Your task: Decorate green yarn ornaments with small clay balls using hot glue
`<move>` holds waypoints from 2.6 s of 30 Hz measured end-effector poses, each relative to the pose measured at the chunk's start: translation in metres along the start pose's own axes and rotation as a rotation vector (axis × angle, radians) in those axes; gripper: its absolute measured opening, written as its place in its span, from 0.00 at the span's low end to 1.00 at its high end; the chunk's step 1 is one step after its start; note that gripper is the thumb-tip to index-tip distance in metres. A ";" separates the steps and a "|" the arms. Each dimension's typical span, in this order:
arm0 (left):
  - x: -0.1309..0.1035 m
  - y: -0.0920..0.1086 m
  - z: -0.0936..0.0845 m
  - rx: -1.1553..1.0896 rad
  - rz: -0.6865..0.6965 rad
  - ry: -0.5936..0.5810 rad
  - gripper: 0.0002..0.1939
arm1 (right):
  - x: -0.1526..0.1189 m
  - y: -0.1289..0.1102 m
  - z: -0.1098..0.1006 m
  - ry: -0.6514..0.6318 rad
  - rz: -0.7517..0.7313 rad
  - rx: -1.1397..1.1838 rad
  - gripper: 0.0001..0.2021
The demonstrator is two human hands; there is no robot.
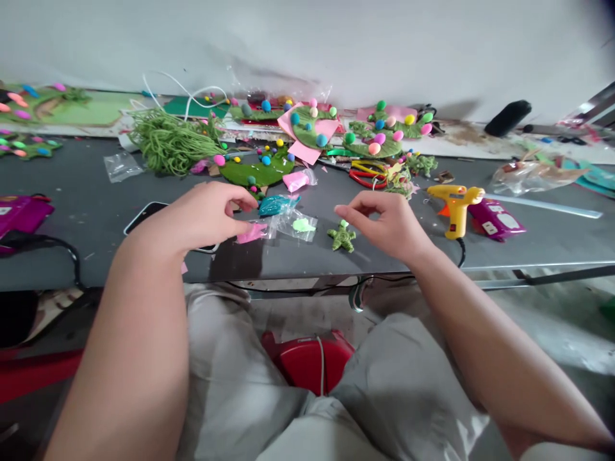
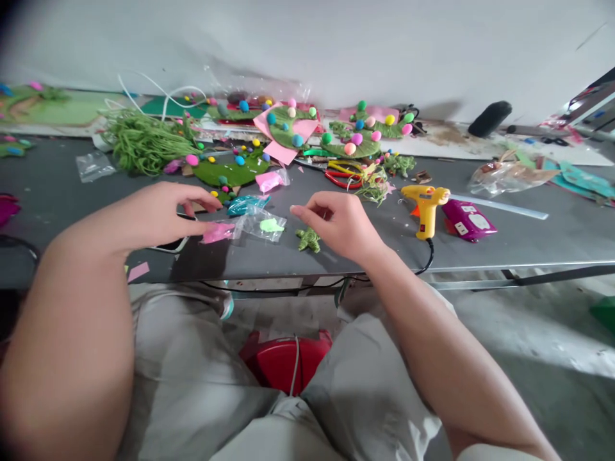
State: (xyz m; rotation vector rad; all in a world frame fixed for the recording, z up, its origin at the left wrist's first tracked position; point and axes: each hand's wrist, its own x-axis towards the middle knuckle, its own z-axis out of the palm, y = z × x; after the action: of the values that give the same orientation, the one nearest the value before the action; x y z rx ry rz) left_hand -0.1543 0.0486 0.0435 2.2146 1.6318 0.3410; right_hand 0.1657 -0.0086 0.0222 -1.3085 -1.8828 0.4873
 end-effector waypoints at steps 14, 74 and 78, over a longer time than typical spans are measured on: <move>-0.001 0.003 -0.006 0.223 -0.127 -0.012 0.10 | 0.001 -0.005 0.000 0.055 0.004 -0.001 0.19; -0.011 0.116 0.077 -1.330 0.006 0.025 0.17 | -0.018 0.002 -0.015 0.021 -0.075 0.292 0.15; -0.011 0.116 0.080 -1.306 0.006 0.006 0.19 | -0.019 0.001 -0.010 0.012 -0.064 0.260 0.18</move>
State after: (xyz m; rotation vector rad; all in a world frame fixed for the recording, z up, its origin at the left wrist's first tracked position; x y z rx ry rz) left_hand -0.0251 -0.0045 0.0213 1.1793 0.8838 1.0350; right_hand 0.1778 -0.0270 0.0207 -1.0745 -1.7775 0.6643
